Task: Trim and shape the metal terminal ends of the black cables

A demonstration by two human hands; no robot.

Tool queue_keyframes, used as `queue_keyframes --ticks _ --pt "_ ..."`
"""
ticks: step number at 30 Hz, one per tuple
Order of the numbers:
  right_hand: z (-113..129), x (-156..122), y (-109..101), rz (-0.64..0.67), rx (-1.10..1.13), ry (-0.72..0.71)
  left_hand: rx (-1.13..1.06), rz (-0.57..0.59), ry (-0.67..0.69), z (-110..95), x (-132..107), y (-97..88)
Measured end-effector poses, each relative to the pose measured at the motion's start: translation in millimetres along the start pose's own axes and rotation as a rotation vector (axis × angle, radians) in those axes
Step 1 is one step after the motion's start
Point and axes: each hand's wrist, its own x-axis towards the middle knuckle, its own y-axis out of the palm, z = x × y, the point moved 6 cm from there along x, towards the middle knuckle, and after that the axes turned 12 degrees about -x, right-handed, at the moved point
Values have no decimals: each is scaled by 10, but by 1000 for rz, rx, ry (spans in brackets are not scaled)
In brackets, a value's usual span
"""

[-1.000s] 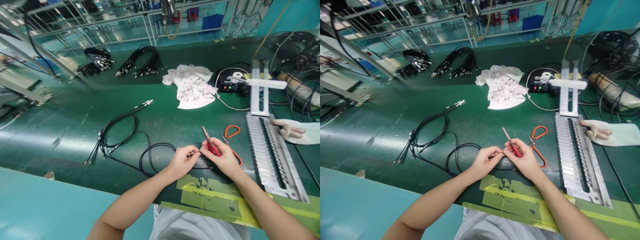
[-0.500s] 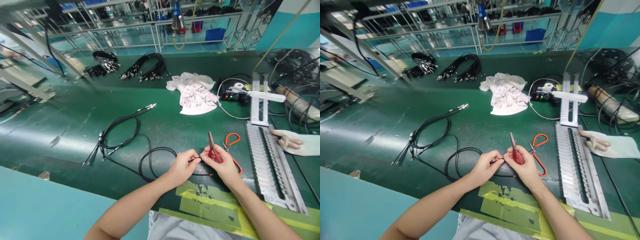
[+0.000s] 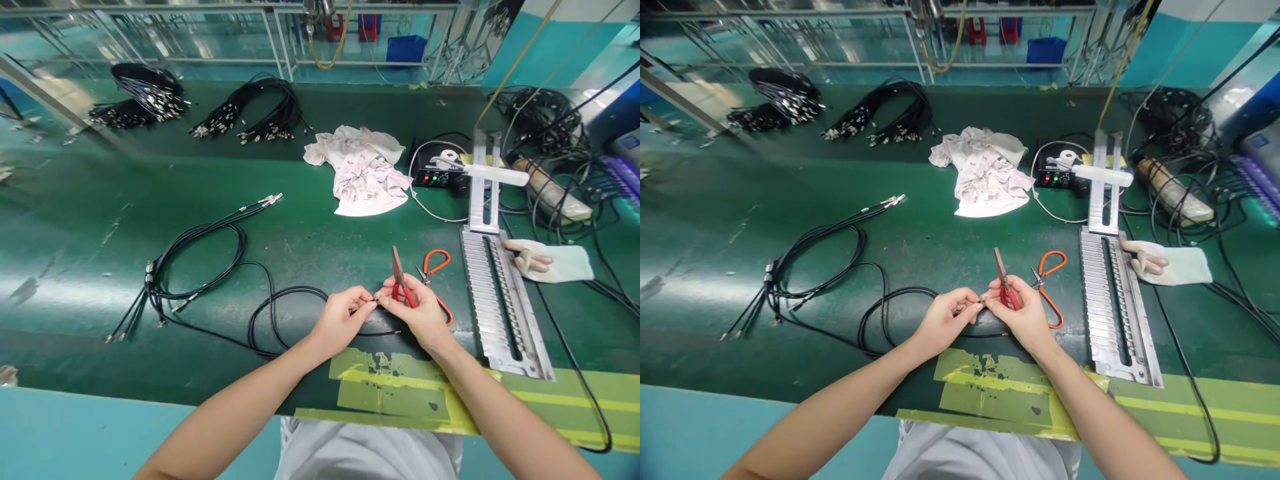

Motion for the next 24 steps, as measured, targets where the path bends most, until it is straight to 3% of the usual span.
queue_keyframes --ticks 24 --pt "81 1 -23 31 -17 -25 -40 75 -7 -72 -24 49"
